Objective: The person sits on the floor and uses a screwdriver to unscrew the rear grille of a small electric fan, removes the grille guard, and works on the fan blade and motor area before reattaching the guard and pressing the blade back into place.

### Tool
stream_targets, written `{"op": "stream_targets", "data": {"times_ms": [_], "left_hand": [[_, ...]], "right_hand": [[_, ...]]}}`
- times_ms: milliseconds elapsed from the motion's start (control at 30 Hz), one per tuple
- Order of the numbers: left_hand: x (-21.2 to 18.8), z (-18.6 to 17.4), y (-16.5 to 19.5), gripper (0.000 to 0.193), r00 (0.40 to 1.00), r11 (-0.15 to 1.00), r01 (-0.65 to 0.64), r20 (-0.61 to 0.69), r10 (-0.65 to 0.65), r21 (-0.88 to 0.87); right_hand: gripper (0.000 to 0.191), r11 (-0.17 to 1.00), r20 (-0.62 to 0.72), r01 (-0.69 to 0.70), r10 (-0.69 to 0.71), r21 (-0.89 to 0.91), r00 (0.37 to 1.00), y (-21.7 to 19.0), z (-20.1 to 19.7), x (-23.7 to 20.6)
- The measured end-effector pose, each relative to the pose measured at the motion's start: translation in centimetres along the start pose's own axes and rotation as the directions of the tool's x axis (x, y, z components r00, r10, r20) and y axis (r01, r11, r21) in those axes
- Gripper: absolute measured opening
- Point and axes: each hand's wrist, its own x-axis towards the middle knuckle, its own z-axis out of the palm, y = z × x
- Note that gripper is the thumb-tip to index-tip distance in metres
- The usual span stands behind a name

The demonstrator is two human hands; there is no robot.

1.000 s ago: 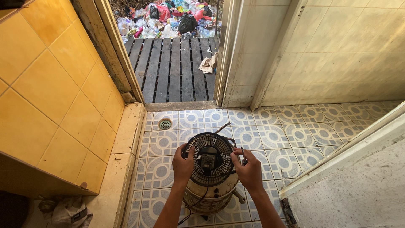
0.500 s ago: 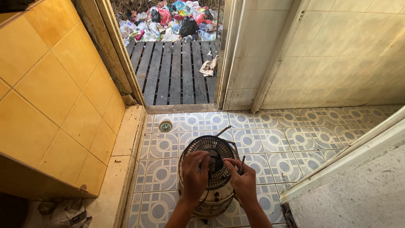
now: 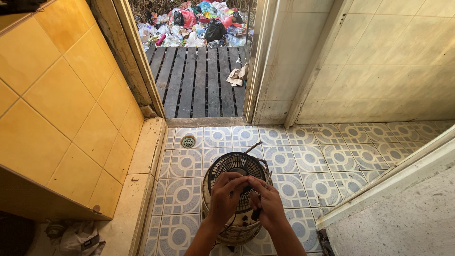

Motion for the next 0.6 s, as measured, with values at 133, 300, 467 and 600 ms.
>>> {"op": "stream_targets", "data": {"times_ms": [133,300,467,600], "left_hand": [[-0.1,-0.3,-0.8,0.018,1.000,0.998,-0.011,0.024,0.009,0.061],[-0.3,-0.1,-1.9,0.010,0.991,0.983,0.130,0.056,-0.124,-0.129],[-0.6,0.1,-3.8,0.013,0.901,0.803,0.428,0.126,-0.415,-0.414],[-0.8,-0.2,-5.4,0.016,0.825,0.693,0.554,0.191,-0.532,-0.460]], "right_hand": [[0.022,0.999,0.012,-0.049,0.050,-0.023,0.999,-0.8,0.4,-0.5],[0.035,0.987,0.055,-0.074,0.082,-0.144,0.995,-1.7,0.1,-1.1],[0.058,0.860,0.227,0.035,0.095,-0.509,0.969,-2.3,-1.6,-1.0],[0.042,0.630,0.257,0.148,0.085,-0.763,0.963,-3.5,-1.9,-0.7]]}}
